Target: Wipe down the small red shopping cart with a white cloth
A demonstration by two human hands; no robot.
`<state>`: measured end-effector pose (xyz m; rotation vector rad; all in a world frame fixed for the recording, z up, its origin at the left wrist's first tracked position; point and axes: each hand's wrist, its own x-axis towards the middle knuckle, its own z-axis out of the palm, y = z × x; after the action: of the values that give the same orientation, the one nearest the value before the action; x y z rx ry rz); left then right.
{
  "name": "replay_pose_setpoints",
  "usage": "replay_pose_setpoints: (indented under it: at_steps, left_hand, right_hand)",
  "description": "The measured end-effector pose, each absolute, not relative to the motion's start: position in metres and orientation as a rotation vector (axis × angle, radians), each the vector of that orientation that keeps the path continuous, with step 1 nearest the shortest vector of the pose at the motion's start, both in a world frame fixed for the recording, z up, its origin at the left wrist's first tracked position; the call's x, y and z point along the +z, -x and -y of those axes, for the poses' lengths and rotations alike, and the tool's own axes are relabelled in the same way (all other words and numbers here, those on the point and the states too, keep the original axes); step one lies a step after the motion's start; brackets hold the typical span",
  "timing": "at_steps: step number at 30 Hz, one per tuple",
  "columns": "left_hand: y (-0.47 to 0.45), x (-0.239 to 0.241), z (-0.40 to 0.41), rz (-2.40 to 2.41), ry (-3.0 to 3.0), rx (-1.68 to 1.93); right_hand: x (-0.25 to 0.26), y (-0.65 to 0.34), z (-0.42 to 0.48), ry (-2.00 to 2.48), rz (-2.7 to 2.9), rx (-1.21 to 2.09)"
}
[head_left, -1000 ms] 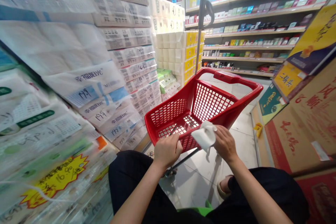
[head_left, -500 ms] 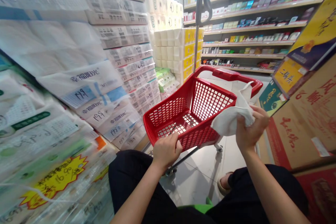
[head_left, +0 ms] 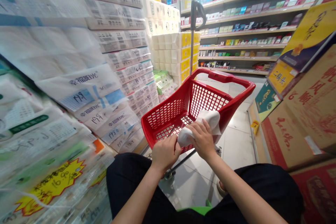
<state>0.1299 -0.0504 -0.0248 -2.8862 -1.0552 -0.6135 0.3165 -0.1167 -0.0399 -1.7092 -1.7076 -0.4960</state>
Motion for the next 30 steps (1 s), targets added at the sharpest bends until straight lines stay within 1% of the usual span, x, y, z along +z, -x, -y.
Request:
replay_pose_setpoints:
  at_steps: [3, 6, 12, 16, 20, 24, 30]
  left_hand:
    - [-0.128, -0.025, 0.05, 1.042, 2.904, -0.607]
    - [-0.127, -0.026, 0.05, 1.03, 2.904, -0.592]
    - [-0.129, -0.026, 0.052, 1.005, 2.913, -0.585]
    - [-0.13, -0.024, 0.054, 0.989, 2.922, -0.595]
    - [-0.129, -0.025, 0.053, 0.993, 2.915, -0.581]
    - [-0.128, -0.025, 0.053, 0.993, 2.919, -0.566]
    - [-0.128, -0.023, 0.055, 1.024, 2.92, -0.562]
  right_hand:
    - [-0.038, -0.323, 0.117, 1.658, 1.846, -0.507]
    - [-0.033, -0.36, 0.12, 1.639, 1.934, -0.566]
    - [-0.006, -0.451, 0.136, 1.786, 1.79, -0.705]
    - [0.017, -0.501, 0.143, 1.836, 1.579, -0.74]
    - [0.035, -0.556, 0.142, 1.879, 1.297, -0.687]
    - [0.048, -0.601, 0.136, 1.916, 1.156, -0.611]
    - [0.044, -0.608, 0.118, 1.879, 0.934, -0.506]
